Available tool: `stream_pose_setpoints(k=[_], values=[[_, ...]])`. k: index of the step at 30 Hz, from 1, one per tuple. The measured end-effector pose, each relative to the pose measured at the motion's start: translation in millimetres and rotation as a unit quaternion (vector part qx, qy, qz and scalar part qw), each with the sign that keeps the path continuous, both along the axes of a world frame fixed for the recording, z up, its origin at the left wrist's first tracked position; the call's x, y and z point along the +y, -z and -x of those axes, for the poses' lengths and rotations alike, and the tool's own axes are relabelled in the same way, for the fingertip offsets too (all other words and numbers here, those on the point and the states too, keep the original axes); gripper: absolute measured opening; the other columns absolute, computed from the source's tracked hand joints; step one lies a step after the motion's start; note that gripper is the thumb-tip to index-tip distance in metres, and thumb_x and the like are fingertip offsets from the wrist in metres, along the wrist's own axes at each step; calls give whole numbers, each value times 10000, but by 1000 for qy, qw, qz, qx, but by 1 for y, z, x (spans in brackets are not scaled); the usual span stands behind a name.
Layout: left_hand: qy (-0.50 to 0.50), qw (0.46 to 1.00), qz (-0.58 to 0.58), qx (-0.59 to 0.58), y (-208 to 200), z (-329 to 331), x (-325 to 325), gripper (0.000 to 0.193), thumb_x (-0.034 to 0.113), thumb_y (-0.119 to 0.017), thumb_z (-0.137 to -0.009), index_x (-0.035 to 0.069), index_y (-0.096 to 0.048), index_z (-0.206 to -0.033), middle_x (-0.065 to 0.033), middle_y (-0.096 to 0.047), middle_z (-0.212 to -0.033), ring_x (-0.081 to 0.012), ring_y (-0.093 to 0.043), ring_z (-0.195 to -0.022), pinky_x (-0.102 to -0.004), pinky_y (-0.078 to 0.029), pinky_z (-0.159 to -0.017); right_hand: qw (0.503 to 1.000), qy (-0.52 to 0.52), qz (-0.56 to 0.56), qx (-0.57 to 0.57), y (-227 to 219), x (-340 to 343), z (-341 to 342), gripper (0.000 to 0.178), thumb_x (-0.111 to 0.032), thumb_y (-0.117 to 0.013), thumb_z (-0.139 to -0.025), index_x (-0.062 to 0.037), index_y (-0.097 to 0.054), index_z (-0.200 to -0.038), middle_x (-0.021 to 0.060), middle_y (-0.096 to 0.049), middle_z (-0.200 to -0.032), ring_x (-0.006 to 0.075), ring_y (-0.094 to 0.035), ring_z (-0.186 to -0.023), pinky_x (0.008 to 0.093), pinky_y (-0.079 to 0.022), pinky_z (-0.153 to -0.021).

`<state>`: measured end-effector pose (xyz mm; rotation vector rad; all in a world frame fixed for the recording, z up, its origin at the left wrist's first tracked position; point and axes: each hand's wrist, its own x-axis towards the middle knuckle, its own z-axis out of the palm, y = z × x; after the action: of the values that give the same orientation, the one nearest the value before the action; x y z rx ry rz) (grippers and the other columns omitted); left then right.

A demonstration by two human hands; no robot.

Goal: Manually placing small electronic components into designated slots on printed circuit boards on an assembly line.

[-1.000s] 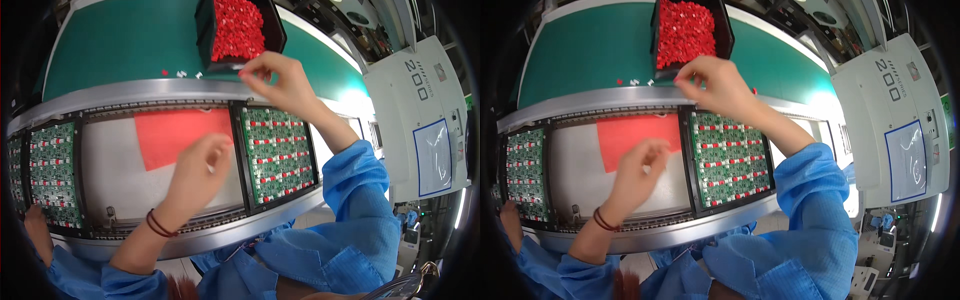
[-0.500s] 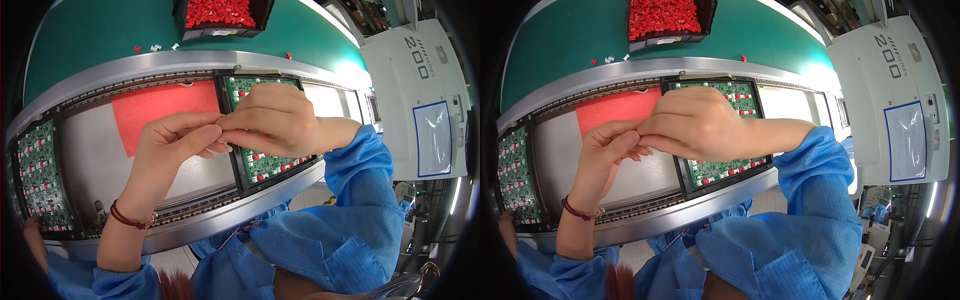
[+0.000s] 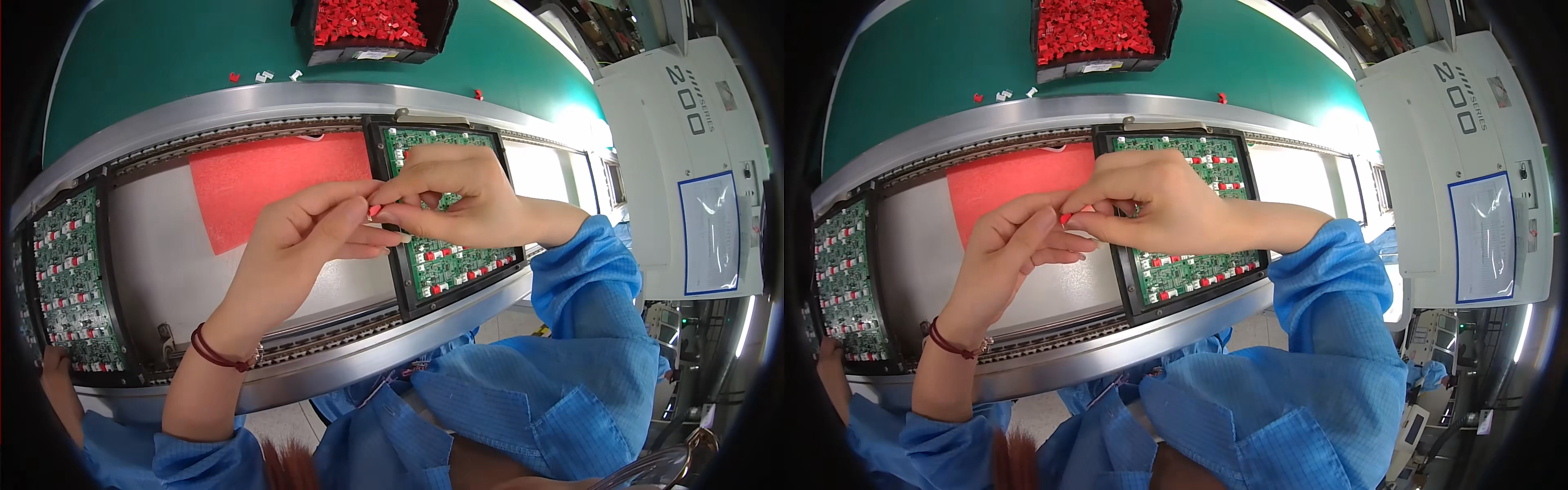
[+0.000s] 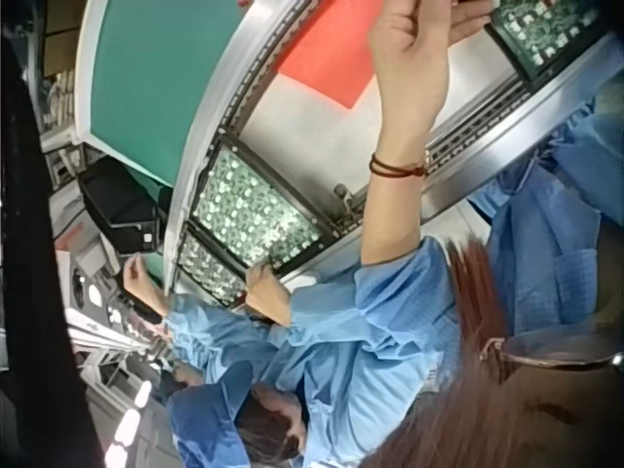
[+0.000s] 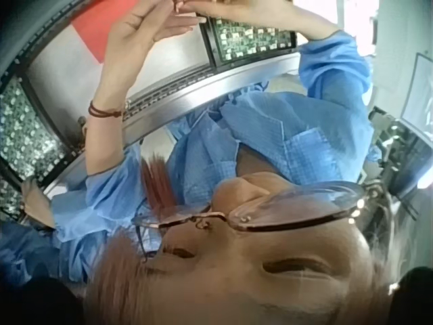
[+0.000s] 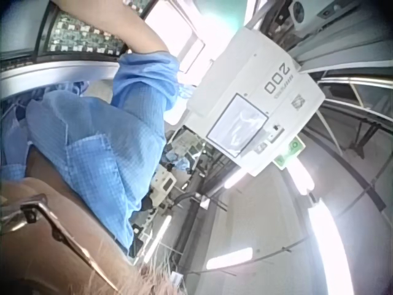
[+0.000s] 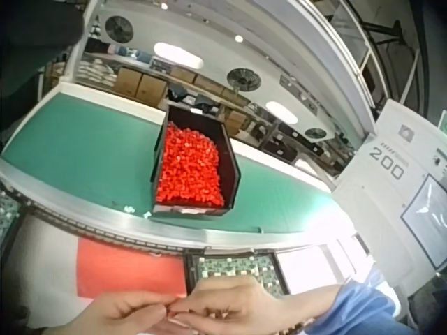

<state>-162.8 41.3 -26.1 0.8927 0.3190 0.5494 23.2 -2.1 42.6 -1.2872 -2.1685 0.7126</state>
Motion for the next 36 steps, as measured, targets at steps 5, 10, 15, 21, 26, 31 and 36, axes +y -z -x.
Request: stream_pose_setpoints(k=[5, 10, 15, 21, 26, 31, 36], values=[[14, 999, -5, 37, -2, 8, 2, 271, 149, -525, -884, -26, -543, -1091, -124, -627, -958, -190, -631, -837, -262, -510, -732, 995, -18, -96, -10, 7, -3, 2, 176, -5, -670, -724, -26, -661, -899, 53, -552, -665, 116, -489, -525, 231, -371, -450], [42, 998, -4, 44, -4, 12, 4, 237, 127, -567, -855, -22, -581, -1039, -115, -645, -906, -169, -633, -807, -242, -496, -704, 999, -24, -36, -7, 2, -5, 3, 189, -10, -674, -725, -18, -659, -913, 65, -562, -680, 141, -521, -568, 254, -395, -482], [103, 991, -54, 60, -1, 10, 2, 209, 116, -590, -837, -37, -610, -978, -99, -650, -851, -138, -624, -770, -236, -491, -692, 999, -45, 18, 5, 5, -15, -3, 204, -18, -669, -738, -16, -659, -942, 78, -569, -702, 151, -537, -613, 262, -407, -511], [174, 981, -21, 77, 3, 6, -7, 180, 71, -588, -819, -34, -601, -964, -96, -648, -800, -123, -615, -694, -220, -482, -633, 992, -73, 102, 23, 9, -36, -8, 164, -18, -673, -736, -15, -660, -900, 58, -552, -695, 130, -510, -581, 243, -398, -487], [96, 965, -176, 169, -4, 12, -4, 220, 80, -588, -824, -9, -568, -1025, -46, -609, -723, -71, -563, -646, -198, -442, -579, 980, -22, 186, -74, 15, -51, -28, 152, -8, -663, -700, -47, -641, -846, 26, -508, -662, 122, -495, -555, 240, -403, -478], [67, 951, -223, 206, -1, 11, -2, 187, 85, -563, -841, 7, -571, -1012, -16, -569, -688, -47, -523, -622, -189, -417, -550, 943, 49, 270, -189, 23, -86, -52, 61, -83, -635, -699, -60, -618, -753, 27, -493, -637, 146, -519, -542, 268, -427, -476], [68, 952, -210, 212, 3, 14, -1, 168, 87, -555, -845, 5, -579, -990, -5, -561, -688, -46, -531, -648, -187, -410, -544, 933, 85, 293, -190, 32, -94, -52, 54, -103, -619, -717, -60, -614, -748, 27, -503, -648, 151, -529, -544, 277, -442, -485]])
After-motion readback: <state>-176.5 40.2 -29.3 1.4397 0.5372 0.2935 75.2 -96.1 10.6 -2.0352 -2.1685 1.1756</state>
